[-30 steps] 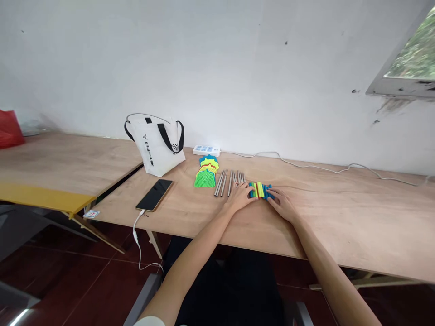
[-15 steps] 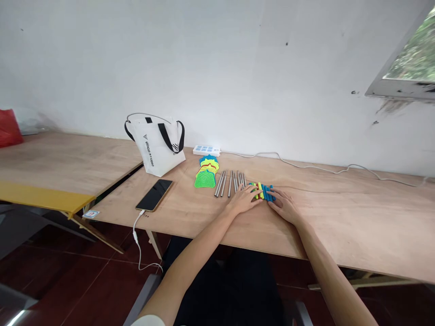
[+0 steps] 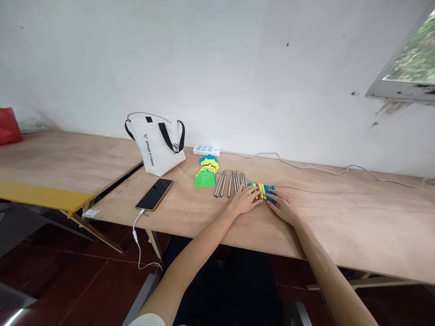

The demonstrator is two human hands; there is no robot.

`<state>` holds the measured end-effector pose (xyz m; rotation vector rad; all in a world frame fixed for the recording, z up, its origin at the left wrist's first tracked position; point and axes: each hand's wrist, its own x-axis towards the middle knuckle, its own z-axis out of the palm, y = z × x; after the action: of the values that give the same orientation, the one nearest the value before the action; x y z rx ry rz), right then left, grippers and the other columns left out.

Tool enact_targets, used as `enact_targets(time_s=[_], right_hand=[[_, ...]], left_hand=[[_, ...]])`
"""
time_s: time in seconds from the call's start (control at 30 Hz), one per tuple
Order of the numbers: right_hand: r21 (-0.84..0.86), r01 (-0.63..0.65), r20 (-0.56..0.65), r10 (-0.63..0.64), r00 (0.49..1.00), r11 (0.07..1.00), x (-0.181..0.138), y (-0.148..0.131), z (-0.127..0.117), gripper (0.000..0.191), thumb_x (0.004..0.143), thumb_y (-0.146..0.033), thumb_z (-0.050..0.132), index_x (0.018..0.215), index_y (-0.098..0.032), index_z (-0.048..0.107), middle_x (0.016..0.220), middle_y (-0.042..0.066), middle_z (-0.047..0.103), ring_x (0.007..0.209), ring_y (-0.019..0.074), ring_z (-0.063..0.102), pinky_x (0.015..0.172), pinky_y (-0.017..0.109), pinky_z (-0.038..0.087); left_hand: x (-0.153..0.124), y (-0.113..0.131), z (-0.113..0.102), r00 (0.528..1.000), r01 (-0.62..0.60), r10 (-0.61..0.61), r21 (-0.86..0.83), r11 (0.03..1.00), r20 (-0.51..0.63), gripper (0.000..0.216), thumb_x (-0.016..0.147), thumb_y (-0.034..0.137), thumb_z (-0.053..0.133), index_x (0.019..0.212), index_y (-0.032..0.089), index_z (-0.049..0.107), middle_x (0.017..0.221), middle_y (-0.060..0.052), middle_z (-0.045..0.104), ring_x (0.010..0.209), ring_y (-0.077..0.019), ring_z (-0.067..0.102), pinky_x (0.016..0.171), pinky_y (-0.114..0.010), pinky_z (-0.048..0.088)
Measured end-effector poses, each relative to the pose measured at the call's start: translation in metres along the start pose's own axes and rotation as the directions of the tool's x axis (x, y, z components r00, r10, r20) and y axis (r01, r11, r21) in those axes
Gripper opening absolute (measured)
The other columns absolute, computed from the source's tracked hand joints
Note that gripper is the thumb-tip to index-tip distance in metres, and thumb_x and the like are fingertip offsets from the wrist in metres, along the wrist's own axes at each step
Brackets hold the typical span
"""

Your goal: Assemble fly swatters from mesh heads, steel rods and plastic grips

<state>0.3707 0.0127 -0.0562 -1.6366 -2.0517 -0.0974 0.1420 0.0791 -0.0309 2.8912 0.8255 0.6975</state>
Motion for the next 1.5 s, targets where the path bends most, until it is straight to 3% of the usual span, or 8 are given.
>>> enact_targets(time_s=[0.33,0.6,0.73,0.93,1.13,1.5], right_hand=[[0.183,-0.046,-0.021,0.051,0.998,0.982,0.000,0.002,0.002,0.043,0.096,-0.047,0.051,0.131,-0.028,0.066,0.148,0.009,0.055,0.134,0.0295,0.055,0.113,0.050,0.045],[0.264,-0.053,-0.002,0.055,0.998,0.963,-0.006,0.007,-0.006,0.051,0.090,-0.039,0.057,0.140,-0.030,0.058,0.151,0.008,0.052,0.139,0.0302,0.050,0.116,0.052,0.042],[0.320,-0.055,0.010,0.055,0.998,0.946,-0.008,0.013,-0.007,0.047,0.091,-0.033,0.053,0.137,-0.028,0.060,0.151,0.008,0.053,0.138,0.0291,0.051,0.115,0.051,0.043],[0.285,-0.067,-0.026,0.078,0.997,0.956,0.000,0.018,-0.002,0.038,0.093,-0.036,0.051,0.127,-0.028,0.067,0.135,0.009,0.065,0.127,0.0281,0.060,0.111,0.051,0.046],[0.261,-0.042,-0.059,0.059,0.997,0.965,0.000,0.018,0.002,0.038,0.093,-0.043,0.054,0.124,-0.028,0.069,0.136,0.009,0.064,0.128,0.0285,0.060,0.111,0.050,0.047],[0.204,-0.053,-0.069,0.068,0.995,0.977,0.011,0.010,0.014,0.036,0.096,-0.045,0.050,0.120,-0.029,0.072,0.133,0.007,0.067,0.125,0.0281,0.062,0.110,0.051,0.048]], left_hand=[[0.001,-0.006,-0.006,0.987,0.155,-0.154,0.025,0.988,-0.049,0.043,0.095,0.052,0.063,0.127,0.023,0.063,0.129,-0.010,0.060,0.120,-0.0277,0.058,0.104,-0.043,0.039],[0.002,-0.008,-0.006,0.983,0.184,-0.183,0.034,0.982,-0.034,0.036,0.096,0.051,0.062,0.120,0.025,0.067,0.122,-0.008,0.064,0.119,-0.0285,0.057,0.103,-0.044,0.036],[0.003,-0.008,-0.005,0.985,0.170,-0.169,0.042,0.985,-0.027,0.032,0.097,0.050,0.062,0.115,0.024,0.068,0.121,-0.008,0.065,0.118,-0.0272,0.057,0.103,-0.043,0.035],[0.005,-0.012,-0.002,0.986,0.163,-0.162,0.031,0.986,-0.026,0.031,0.098,0.049,0.060,0.115,0.025,0.068,0.118,-0.007,0.065,0.117,-0.0270,0.057,0.102,-0.043,0.034],[0.005,-0.011,-0.001,0.984,0.172,-0.171,0.025,0.985,-0.044,0.039,0.096,0.057,0.059,0.116,0.024,0.068,0.120,-0.008,0.065,0.116,-0.0276,0.058,0.103,-0.045,0.034],[0.004,-0.015,-0.002,0.977,0.203,-0.202,0.015,0.979,-0.074,0.033,0.101,0.052,0.053,0.112,0.024,0.068,0.115,-0.006,0.066,0.114,-0.0259,0.057,0.101,-0.043,0.035]])
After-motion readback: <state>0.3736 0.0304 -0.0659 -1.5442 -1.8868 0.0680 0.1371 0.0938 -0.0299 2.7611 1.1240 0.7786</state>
